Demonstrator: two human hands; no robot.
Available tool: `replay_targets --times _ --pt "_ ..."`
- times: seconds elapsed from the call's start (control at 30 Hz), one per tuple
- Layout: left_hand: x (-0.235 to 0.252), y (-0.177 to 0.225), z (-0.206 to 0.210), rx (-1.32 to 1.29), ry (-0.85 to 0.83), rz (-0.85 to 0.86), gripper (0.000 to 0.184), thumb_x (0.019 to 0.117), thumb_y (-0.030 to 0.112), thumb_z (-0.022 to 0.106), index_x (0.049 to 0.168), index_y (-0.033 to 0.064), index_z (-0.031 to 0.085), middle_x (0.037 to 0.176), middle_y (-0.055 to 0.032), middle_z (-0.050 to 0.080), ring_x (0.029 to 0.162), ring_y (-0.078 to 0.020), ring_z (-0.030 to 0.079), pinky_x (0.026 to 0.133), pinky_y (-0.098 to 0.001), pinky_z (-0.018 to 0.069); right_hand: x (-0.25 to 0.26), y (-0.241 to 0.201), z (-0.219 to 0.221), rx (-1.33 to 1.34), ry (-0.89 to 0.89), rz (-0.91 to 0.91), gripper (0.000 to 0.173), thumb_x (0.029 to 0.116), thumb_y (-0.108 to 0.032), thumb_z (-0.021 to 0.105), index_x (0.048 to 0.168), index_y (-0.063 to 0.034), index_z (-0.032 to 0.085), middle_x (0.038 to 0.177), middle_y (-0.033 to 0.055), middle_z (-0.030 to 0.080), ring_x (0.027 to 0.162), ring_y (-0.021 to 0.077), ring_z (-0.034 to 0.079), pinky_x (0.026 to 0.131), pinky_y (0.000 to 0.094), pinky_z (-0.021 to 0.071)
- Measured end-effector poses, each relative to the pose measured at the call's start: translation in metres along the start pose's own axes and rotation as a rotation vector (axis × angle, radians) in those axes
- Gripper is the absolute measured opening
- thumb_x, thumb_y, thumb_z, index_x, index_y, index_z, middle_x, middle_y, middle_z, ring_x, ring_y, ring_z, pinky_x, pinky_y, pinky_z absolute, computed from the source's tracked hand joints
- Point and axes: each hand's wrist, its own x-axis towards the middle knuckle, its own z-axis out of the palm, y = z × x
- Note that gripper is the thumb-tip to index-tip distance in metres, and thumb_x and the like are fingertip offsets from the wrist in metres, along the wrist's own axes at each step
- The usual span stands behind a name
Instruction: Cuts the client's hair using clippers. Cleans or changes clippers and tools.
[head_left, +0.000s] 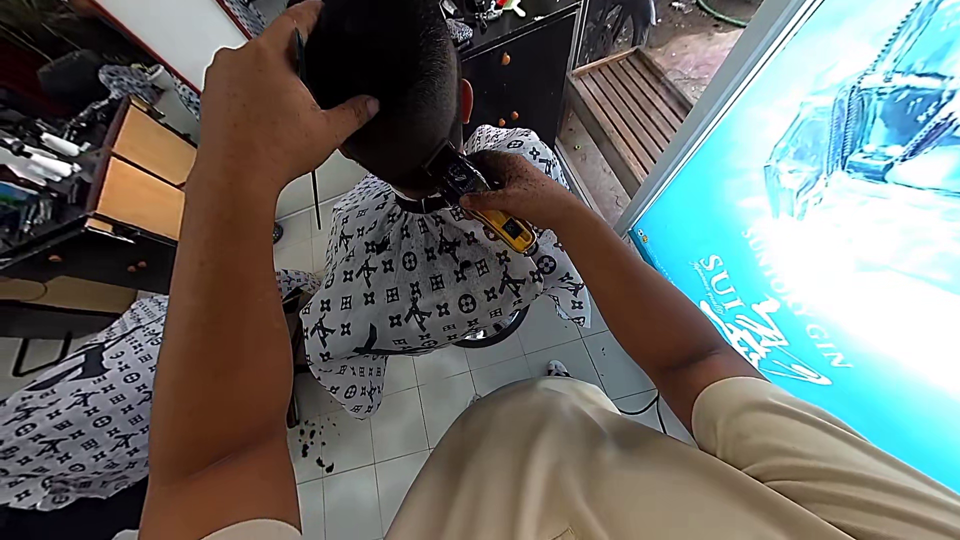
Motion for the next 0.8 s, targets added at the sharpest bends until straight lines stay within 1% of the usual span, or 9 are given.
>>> replay_targets --times 0.1,0.2,0.27,0.33,0.43,0.5,0.6,0.73,0.8 --pt "0.000 -0.001 0.000 0.005 0.004 0.006 0.085 0.0843 0.067 0.066 0.153 0.0222 0.047 0.126 -0.0248 0.066 0.116 -0.0463 0.063 0.093 -0.0730 0.0434 0.002 -0.001 -0.004 -0.052 0.004 -0.007 0.051 0.0896 -0.012 0.076 0.134 0.0010 0.054 0.110 0.0116 0.069 0.091 0.0141 0.070 0.082 0.0298 0.0609" --pt "0.000 -0.001 0.000 0.009 0.004 0.011 0.084 0.0841 0.067 0.065 0.152 0.0217 0.048 0.124 -0.0251 0.066 0.112 -0.0468 0.063 0.090 -0.0728 0.0437 0.001 -0.006 -0.006 -0.092 0.001 -0.016 0.053 0.0904 -0.013 0.076 0.136 0.0015 0.053 0.112 0.0118 0.068 0.093 0.0128 0.070 0.084 0.0287 0.0604" --pt "0.000 -0.001 -0.001 0.007 0.004 0.007 0.083 0.0842 0.066 0.066 0.152 0.0218 0.048 0.122 -0.0258 0.066 0.111 -0.0474 0.063 0.089 -0.0731 0.0436 0.002 -0.007 -0.006 -0.121 0.012 -0.016 0.055 0.0892 -0.012 0.078 0.136 0.0014 0.053 0.114 0.0116 0.068 0.095 0.0111 0.069 0.085 0.0267 0.0592" --pt "0.001 0.000 0.000 0.011 0.003 0.004 0.084 0.0835 0.067 0.065 0.153 0.0227 0.047 0.125 -0.0250 0.066 0.116 -0.0466 0.063 0.092 -0.0730 0.0435 0.001 -0.007 -0.009 -0.193 0.000 -0.044 0.058 0.0888 -0.013 0.079 0.138 0.0008 0.052 0.120 0.0121 0.067 0.101 0.0105 0.069 0.089 0.0258 0.0581" --pt "0.001 0.000 -0.001 0.018 0.003 0.003 0.086 0.0837 0.068 0.064 0.154 0.0222 0.046 0.128 -0.0244 0.065 0.119 -0.0459 0.062 0.094 -0.0728 0.0427 -0.001 -0.008 -0.015 -0.316 -0.031 -0.010 0.055 0.0882 -0.016 0.080 0.136 -0.0011 0.056 0.118 0.0112 0.068 0.100 0.0104 0.067 0.090 0.0269 0.0558" --pt "0.001 -0.001 -0.001 0.024 -0.001 0.003 0.086 0.0829 0.069 0.064 0.153 0.0222 0.047 0.127 -0.0244 0.065 0.118 -0.0456 0.062 0.093 -0.0732 0.0427 -0.003 -0.008 -0.018 -0.247 -0.022 0.019 0.053 0.0888 -0.014 0.079 0.135 -0.0008 0.056 0.116 0.0107 0.069 0.097 0.0100 0.069 0.087 0.0261 0.0580" --pt "0.001 0.000 0.000 0.021 0.011 0.016 0.082 0.0825 0.069 0.064 0.148 0.0209 0.052 0.123 -0.0243 0.066 0.115 -0.0457 0.063 0.090 -0.0729 0.0436 -0.003 -0.013 -0.021 -0.159 -0.024 0.029 0.051 0.0896 -0.010 0.077 0.134 0.0003 0.055 0.115 0.0108 0.068 0.096 0.0102 0.069 0.086 0.0258 0.0586" --pt "0.001 0.001 -0.001 0.027 0.010 0.018 0.080 0.0834 0.069 0.065 0.149 0.0237 0.051 0.124 -0.0228 0.067 0.115 -0.0443 0.064 0.091 -0.0723 0.0440 0.004 -0.011 -0.024 -0.105 -0.044 0.052 0.044 0.0898 -0.011 0.077 0.129 -0.0002 0.059 0.110 0.0099 0.069 0.089 0.0112 0.070 0.081 0.0276 0.0605" --pt "0.001 0.002 -0.001 0.029 0.010 0.012 0.081 0.0829 0.070 0.065 0.148 0.0248 0.051 0.123 -0.0223 0.067 0.114 -0.0438 0.064 0.090 -0.0724 0.0441 0.005 -0.010 -0.024 -0.083 -0.047 0.042 0.044 0.0900 -0.010 0.077 0.129 0.0000 0.059 0.110 0.0102 0.069 0.090 0.0117 0.070 0.081 0.0279 0.0608"
